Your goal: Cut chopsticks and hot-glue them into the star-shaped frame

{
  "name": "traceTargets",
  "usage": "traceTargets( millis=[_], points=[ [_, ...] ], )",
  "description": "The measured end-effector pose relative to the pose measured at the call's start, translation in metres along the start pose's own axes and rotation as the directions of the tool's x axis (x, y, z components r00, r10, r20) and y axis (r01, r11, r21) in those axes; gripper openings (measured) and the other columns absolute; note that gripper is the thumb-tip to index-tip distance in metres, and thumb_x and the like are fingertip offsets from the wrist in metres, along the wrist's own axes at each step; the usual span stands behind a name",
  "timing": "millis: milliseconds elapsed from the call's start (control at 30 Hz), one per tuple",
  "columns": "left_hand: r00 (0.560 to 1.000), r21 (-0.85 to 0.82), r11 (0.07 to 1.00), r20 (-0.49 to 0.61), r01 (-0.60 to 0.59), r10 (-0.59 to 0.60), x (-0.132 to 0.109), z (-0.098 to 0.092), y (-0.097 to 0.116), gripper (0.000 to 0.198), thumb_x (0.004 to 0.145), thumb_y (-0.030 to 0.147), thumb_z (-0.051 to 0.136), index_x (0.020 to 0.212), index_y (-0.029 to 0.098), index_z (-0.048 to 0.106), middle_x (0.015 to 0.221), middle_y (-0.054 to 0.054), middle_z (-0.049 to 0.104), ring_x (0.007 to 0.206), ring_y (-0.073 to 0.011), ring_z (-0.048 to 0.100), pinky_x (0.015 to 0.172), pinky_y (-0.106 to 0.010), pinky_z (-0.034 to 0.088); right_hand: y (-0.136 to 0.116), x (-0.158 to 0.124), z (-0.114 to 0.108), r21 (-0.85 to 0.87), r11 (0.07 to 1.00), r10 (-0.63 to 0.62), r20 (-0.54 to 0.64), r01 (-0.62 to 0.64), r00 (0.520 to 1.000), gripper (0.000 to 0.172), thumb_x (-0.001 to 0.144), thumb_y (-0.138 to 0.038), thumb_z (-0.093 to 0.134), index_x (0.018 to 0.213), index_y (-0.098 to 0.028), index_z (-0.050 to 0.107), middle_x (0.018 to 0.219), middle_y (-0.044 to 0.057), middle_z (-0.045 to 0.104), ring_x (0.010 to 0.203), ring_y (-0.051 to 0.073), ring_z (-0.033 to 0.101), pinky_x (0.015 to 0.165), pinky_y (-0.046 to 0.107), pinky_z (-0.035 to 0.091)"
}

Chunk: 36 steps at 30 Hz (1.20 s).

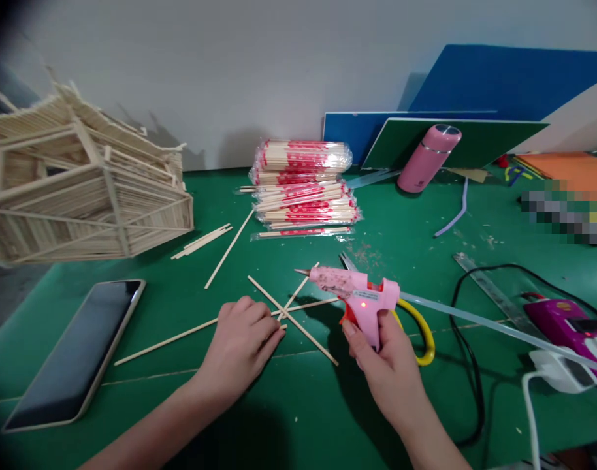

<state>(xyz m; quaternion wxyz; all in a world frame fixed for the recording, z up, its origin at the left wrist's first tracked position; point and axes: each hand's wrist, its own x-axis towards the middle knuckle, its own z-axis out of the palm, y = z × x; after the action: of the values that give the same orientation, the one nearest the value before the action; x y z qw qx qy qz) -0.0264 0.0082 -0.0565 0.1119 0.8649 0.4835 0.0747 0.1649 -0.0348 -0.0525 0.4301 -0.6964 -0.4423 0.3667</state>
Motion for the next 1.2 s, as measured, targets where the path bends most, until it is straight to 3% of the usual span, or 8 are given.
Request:
traceTargets(
  millis=[200, 367, 567, 767, 1033, 1200],
  points=[
    [0.999, 0.031, 0.999, 0.047, 0.016, -0.017, 0.006, 0.004, 0.001, 0.024, 0.084, 0.024, 0.039, 0.07, 0.019, 0.057, 0.074, -0.004, 0.056, 0.073, -0.0196, 0.043, 0.064, -0.035, 0.028, 0.004, 0.0, 0.001, 0.074, 0.992, 0.097, 0.044, -0.1, 0.994, 0.028, 0.068, -0.044, 0.058, 0.078, -0.018, 0.053, 0.057, -0.002, 0.051, 0.047, 0.01, 0.046, 0.039, 0.019, 0.038],
    [0.999, -0.009, 0.999, 0.016, 0.047, -0.047, 0.005, 0.007, -0.003, 0.016, 0.082, 0.025, 0.044, 0.077, 0.019, 0.057, 0.08, -0.003, 0.057, 0.076, -0.0195, 0.043, 0.065, -0.034, 0.028, 0.004, 0.0, 0.002, 0.094, 0.986, 0.133, 0.031, -0.136, 0.991, 0.029, 0.067, -0.043, 0.06, 0.08, -0.019, 0.053, 0.057, -0.003, 0.049, 0.047, 0.009, 0.044, 0.038, 0.017, 0.037],
    [0.997, -0.054, 0.998, -0.066, 0.042, -0.045, -0.001, 0.016, -0.007, 0.016, 0.082, 0.023, 0.044, 0.08, 0.022, 0.06, 0.078, -0.003, 0.056, 0.076, -0.0191, 0.042, 0.063, -0.034, 0.026, 0.002, 0.0, 0.001, 0.073, 0.991, 0.112, 0.052, -0.116, 0.992, 0.026, 0.07, -0.042, 0.057, 0.079, -0.018, 0.052, 0.055, -0.003, 0.048, 0.047, 0.01, 0.045, 0.038, 0.018, 0.037],
    [0.991, -0.053, 0.998, -0.126, 0.026, -0.032, -0.001, 0.022, -0.003, 0.018, 0.082, 0.02, 0.044, 0.073, 0.02, 0.06, 0.076, -0.003, 0.057, 0.076, -0.0189, 0.042, 0.064, -0.034, 0.025, 0.001, 0.001, 0.001, 0.043, 0.989, 0.141, 0.061, -0.144, 0.988, 0.025, 0.071, -0.042, 0.056, 0.079, -0.019, 0.051, 0.055, -0.003, 0.049, 0.048, 0.011, 0.046, 0.039, 0.02, 0.038],
    [0.993, -0.07, 0.997, -0.108, 0.042, -0.049, 0.0, 0.022, -0.004, 0.017, 0.081, 0.02, 0.044, 0.078, 0.021, 0.061, 0.076, -0.003, 0.057, 0.076, -0.0188, 0.043, 0.063, -0.034, 0.025, 0.002, 0.002, 0.0, 0.01, 0.988, 0.156, 0.05, -0.157, 0.987, 0.026, 0.07, -0.044, 0.057, 0.076, -0.02, 0.051, 0.055, -0.003, 0.051, 0.048, 0.011, 0.047, 0.039, 0.02, 0.037],
    [0.992, -0.057, 0.998, -0.116, 0.034, -0.04, 0.002, 0.023, -0.003, 0.018, 0.081, 0.02, 0.044, 0.074, 0.02, 0.06, 0.076, -0.003, 0.057, 0.076, -0.0187, 0.043, 0.063, -0.034, 0.025, 0.003, 0.002, 0.002, -0.053, 0.995, 0.091, 0.132, -0.085, 0.987, 0.026, 0.073, -0.042, 0.055, 0.083, -0.018, 0.053, 0.06, -0.001, 0.056, 0.051, 0.012, 0.05, 0.043, 0.021, 0.039]
  ],
)
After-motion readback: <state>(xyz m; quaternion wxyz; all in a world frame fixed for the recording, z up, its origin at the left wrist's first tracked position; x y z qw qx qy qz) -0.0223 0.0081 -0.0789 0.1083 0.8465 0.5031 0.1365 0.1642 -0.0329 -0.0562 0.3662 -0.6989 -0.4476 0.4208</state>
